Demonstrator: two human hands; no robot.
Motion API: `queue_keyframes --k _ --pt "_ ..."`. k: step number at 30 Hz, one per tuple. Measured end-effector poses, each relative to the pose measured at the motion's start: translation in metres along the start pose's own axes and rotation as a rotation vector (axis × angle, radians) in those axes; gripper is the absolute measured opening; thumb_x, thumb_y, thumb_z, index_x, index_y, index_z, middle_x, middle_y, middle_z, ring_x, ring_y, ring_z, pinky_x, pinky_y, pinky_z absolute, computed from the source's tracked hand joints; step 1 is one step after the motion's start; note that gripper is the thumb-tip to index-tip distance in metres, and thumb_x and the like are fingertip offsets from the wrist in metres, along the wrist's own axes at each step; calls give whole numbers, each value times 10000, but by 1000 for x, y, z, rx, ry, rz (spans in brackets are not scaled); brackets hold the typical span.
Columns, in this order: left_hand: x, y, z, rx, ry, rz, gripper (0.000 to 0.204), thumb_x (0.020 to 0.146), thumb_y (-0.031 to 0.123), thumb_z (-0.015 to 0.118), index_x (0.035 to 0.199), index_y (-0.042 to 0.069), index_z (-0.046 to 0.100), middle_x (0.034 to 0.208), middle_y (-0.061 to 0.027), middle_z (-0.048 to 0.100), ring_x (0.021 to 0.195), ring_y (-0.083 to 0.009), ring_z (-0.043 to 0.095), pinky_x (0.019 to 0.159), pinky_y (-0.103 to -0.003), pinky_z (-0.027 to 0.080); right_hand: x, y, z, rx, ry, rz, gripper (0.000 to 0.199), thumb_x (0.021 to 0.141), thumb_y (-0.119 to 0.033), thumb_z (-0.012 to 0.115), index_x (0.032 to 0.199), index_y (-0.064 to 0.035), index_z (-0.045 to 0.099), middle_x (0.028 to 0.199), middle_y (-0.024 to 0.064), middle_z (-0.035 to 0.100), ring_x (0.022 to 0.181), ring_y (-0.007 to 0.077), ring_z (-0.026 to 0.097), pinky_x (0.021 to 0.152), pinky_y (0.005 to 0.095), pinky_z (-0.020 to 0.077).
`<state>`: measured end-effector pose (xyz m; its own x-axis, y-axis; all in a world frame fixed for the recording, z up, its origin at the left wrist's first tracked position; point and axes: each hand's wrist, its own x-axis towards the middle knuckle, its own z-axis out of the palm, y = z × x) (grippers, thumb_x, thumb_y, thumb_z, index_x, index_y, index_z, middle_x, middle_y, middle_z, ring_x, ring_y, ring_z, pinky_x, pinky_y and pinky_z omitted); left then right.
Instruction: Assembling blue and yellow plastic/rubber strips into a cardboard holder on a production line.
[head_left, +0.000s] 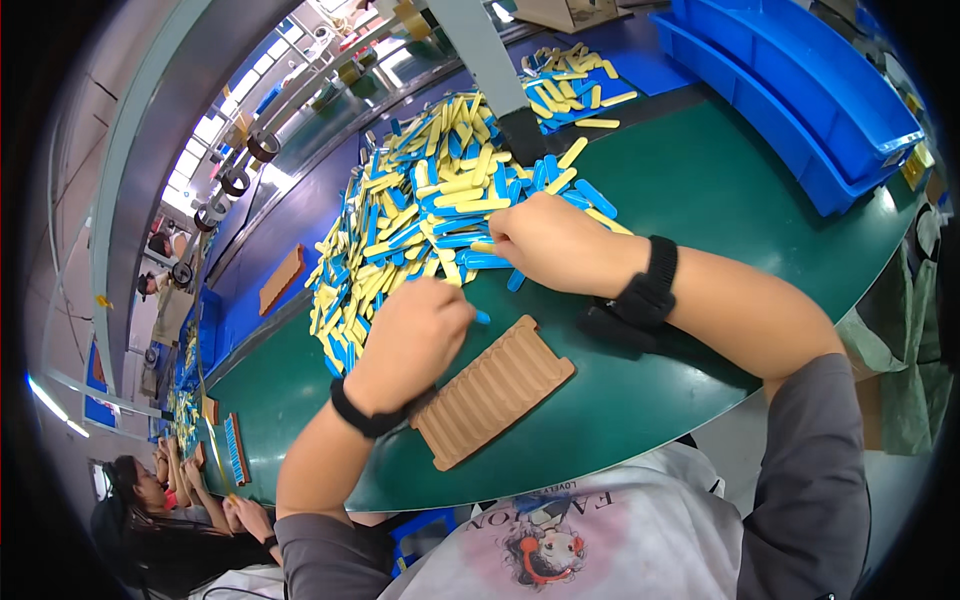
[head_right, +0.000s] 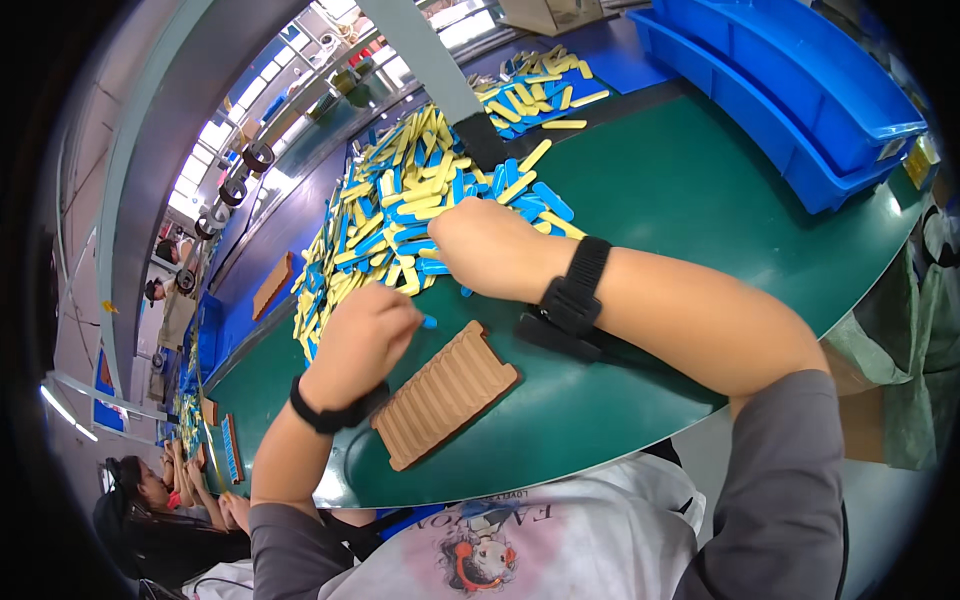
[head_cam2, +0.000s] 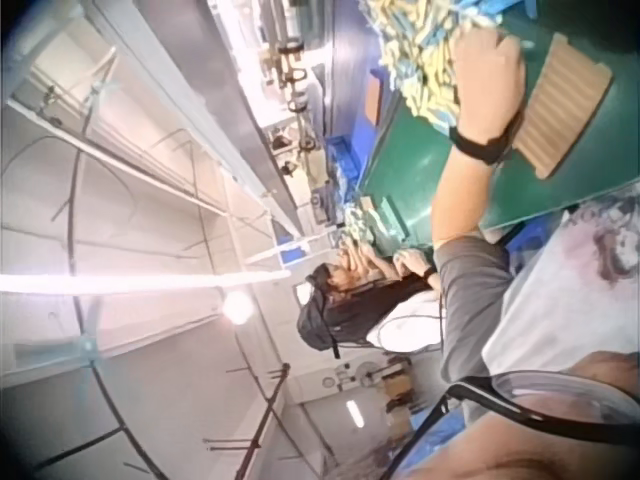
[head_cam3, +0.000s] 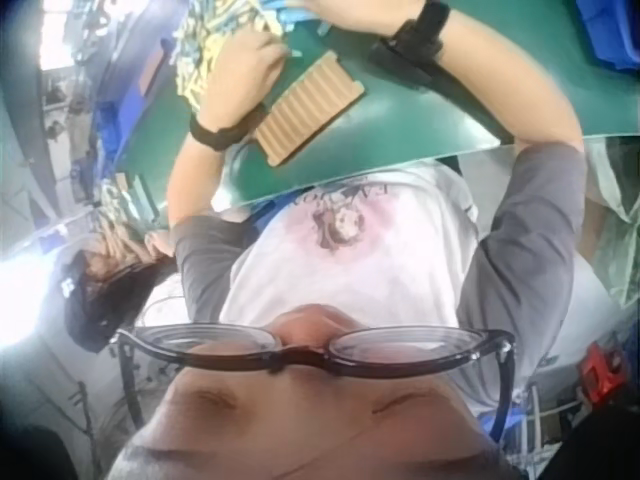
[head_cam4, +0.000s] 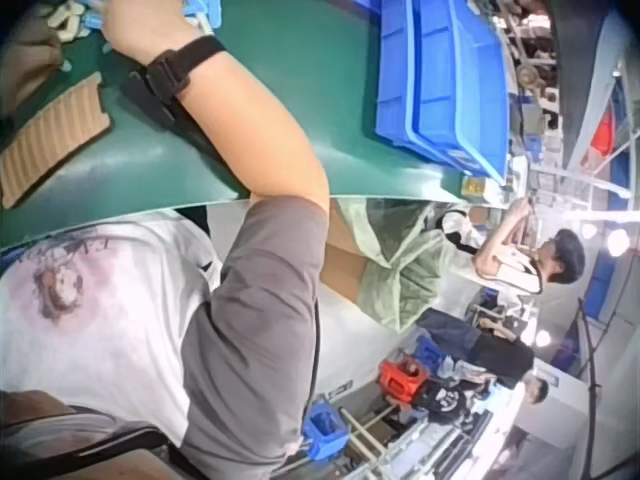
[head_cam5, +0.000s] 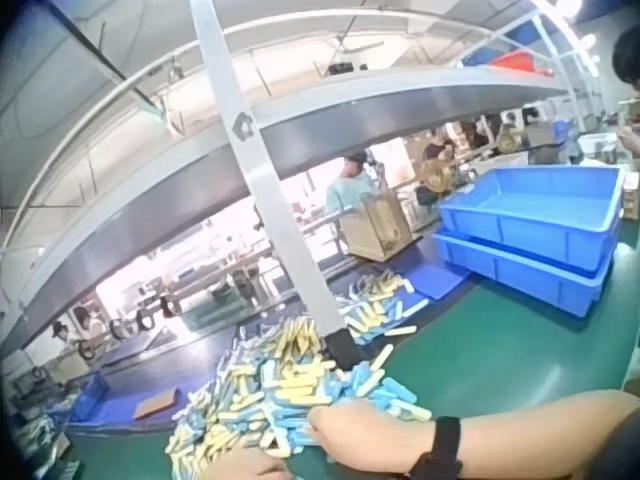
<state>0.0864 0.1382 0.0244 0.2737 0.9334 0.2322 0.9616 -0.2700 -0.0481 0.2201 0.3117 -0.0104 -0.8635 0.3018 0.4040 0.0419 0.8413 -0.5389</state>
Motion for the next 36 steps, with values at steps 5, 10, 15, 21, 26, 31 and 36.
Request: queue_keyframes --k 5,10,15,21,26,31,36 --pt "-29 49 -13 -80 9 82 203 711 84 659 911 52 640 828 -53 588 803 -233 593 679 -362 475 -43 -36 -4 -147 -44 -347 120 728 -103 623 779 1 589 762 170 566 737 328 596 607 420 489" --pt "-32 59 -4 -87 -96 49 228 727 75 657 924 -36 628 912 -99 608 886 -237 612 729 -329 503 -88 -74 3 -387 -237 -444 150 652 -128 617 721 5 625 764 107 507 719 227 519 538 301 437" --pt "-38 62 -1 -28 -121 94 285 726 81 655 963 -78 638 983 -159 627 992 -296 613 842 -370 521 -101 -76 2 -517 -383 -505 121 621 -181 644 664 -76 686 767 72 513 769 217 460 527 261 321" --pt "-38 67 -3 -41 -168 106 292 750 114 712 1001 -25 656 1089 -141 631 1003 -304 633 782 -381 514 -101 -75 9 -638 -273 -515 135 640 -198 639 695 -91 701 766 62 517 777 223 465 559 290 358" --pt "-27 55 -12 -326 -338 -43 202 772 64 643 947 -36 640 997 -149 608 919 -302 622 785 -389 521 -90 -74 5 -638 -324 -529 149 652 -172 624 723 -48 664 767 47 522 748 198 501 541 269 360" --pt "-26 0 -12 -312 -83 -221 275 750 -20 648 1024 6 637 1055 -145 615 978 -331 597 842 -394 491 -59 -52 8 -463 -267 -496 159 687 -146 616 783 -27 662 763 71 543 766 229 557 580 328 451" --pt "-30 -35 5 -116 -95 -304 317 748 -22 639 1064 -5 635 1060 -167 636 1010 -355 597 877 -399 490 -9 8 7 -192 -92 -402 96 725 -92 610 748 -4 642 806 160 590 836 336 597 727 405 504"
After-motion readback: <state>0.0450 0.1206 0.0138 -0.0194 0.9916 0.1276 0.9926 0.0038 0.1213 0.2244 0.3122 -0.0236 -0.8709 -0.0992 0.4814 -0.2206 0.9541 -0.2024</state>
